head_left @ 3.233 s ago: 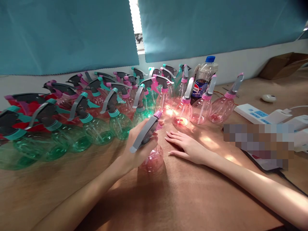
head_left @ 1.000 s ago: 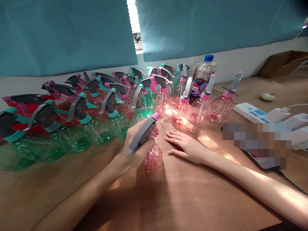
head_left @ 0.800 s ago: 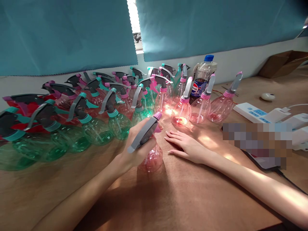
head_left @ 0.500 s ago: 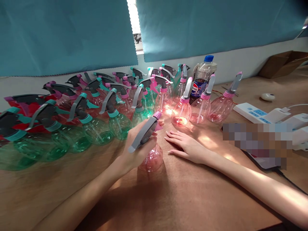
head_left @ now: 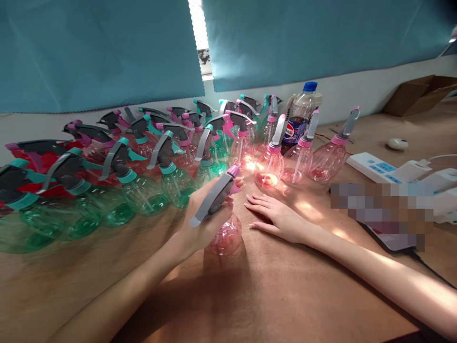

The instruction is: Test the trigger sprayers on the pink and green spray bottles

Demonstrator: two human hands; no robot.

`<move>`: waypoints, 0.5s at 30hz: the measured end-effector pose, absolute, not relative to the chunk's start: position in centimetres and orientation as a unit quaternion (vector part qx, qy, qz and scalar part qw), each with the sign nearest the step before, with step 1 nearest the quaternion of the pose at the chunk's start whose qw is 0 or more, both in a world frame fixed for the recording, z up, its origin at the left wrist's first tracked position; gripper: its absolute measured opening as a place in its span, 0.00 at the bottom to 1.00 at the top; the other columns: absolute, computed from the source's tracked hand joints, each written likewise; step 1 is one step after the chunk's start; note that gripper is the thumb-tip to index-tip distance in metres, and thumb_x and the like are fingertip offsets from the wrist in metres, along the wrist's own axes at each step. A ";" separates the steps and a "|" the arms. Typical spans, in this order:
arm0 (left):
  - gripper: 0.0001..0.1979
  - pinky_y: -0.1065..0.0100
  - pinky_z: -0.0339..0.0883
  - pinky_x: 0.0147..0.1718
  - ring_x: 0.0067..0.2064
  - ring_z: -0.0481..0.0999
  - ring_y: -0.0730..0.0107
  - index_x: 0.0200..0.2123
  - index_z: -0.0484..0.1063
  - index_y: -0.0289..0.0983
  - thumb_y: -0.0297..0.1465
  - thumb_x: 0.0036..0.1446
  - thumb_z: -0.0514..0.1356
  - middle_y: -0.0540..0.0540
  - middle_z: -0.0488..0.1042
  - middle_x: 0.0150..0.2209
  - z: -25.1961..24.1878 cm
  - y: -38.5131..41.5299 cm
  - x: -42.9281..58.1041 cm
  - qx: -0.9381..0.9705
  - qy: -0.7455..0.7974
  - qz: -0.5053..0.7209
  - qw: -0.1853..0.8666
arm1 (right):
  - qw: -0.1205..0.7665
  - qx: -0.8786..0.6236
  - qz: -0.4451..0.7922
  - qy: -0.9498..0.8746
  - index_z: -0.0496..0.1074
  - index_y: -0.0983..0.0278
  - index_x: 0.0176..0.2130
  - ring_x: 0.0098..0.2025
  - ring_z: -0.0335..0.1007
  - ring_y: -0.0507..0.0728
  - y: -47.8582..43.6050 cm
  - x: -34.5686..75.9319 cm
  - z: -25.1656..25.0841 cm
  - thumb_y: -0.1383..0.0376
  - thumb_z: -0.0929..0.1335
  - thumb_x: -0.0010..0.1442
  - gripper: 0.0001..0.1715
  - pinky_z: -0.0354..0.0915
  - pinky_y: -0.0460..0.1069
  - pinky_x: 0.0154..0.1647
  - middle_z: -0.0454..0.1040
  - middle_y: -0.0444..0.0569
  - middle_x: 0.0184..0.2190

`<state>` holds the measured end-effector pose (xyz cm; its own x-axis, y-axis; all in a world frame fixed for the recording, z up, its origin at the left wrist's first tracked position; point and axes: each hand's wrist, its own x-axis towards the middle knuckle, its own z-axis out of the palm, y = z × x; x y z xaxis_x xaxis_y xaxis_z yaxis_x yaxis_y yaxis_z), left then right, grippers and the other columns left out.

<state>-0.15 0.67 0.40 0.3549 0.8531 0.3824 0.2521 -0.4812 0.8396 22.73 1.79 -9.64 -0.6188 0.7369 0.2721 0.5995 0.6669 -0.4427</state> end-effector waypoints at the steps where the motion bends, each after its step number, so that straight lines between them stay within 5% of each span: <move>1: 0.05 0.67 0.59 0.26 0.26 0.62 0.72 0.36 0.68 0.39 0.30 0.55 0.58 0.50 0.68 0.31 0.4 0.7 -0.1 0.746 0.372 0.431 0.347 | 0.219 -0.376 0.156 -0.887 0.68 0.66 0.62 0.68 0.57 0.68 1.8 22.7 -9.6 0.49 0.64 0.67 0.33 0.57 0.67 0.66 0.66 0.60 0.64; 15: 0.06 0.67 0.65 0.28 0.27 0.67 0.70 0.36 0.69 0.39 0.31 0.54 0.59 0.48 0.73 0.34 0.5 0.7 -0.1 0.740 0.377 0.431 0.353 | 0.235 -0.372 0.170 -0.882 0.68 0.63 0.62 0.67 0.58 0.68 1.7 22.7 -9.5 0.49 0.64 0.67 0.31 0.58 0.68 0.65 0.66 0.60 0.64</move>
